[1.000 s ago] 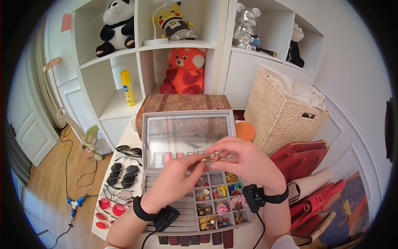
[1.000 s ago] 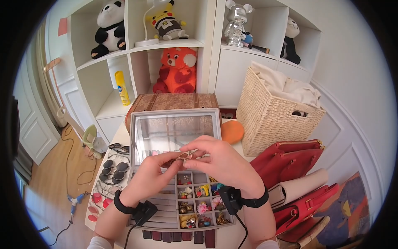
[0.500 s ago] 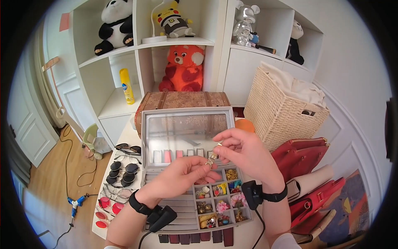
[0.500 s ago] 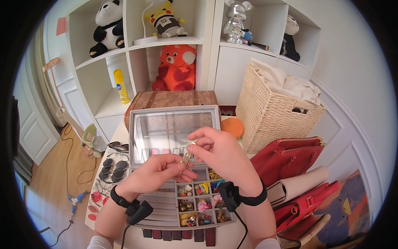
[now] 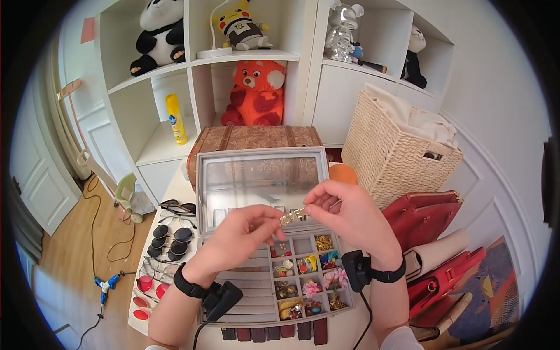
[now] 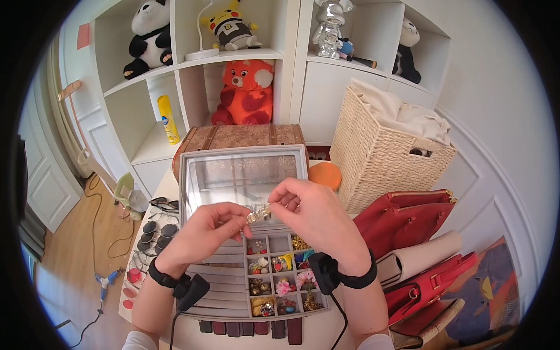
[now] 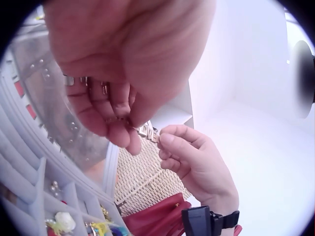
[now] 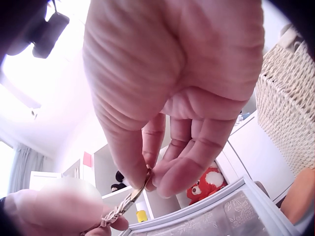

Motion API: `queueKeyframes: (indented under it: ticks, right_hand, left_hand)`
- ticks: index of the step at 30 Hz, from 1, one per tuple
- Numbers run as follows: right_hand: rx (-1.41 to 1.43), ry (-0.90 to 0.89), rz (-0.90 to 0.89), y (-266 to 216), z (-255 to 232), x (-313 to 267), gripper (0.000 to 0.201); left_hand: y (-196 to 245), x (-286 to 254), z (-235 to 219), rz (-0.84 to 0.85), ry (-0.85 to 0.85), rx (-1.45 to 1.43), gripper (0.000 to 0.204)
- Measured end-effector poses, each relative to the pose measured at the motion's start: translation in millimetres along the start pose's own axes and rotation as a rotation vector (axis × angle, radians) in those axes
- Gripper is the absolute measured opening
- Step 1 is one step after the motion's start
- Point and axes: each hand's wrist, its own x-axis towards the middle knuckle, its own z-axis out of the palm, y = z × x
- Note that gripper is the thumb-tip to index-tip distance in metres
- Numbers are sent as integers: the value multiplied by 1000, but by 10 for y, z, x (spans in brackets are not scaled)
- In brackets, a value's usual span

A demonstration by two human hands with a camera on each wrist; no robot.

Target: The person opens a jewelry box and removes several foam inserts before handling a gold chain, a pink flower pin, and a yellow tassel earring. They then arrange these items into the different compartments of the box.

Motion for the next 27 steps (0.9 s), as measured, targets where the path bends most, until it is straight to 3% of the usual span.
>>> queueKeyframes:
  ticks: [6,19,24,27]
  right_hand:
    - [-90,-47,-7,13,27,-11,19]
    - [-227,-44,-85,32,4,-24,17]
    - [-263,-151,-78,57,107,19,17]
    - [-255,-117,-78,90,146,47,18]
  left_hand:
    - [17,-3,-44,-25,101,75,27]
    - [42,-21,-112,-39,96,92,22]
    - [55,-54,-211,-91,81,301,23]
    - [10,-42,-209,-53,43,302,25]
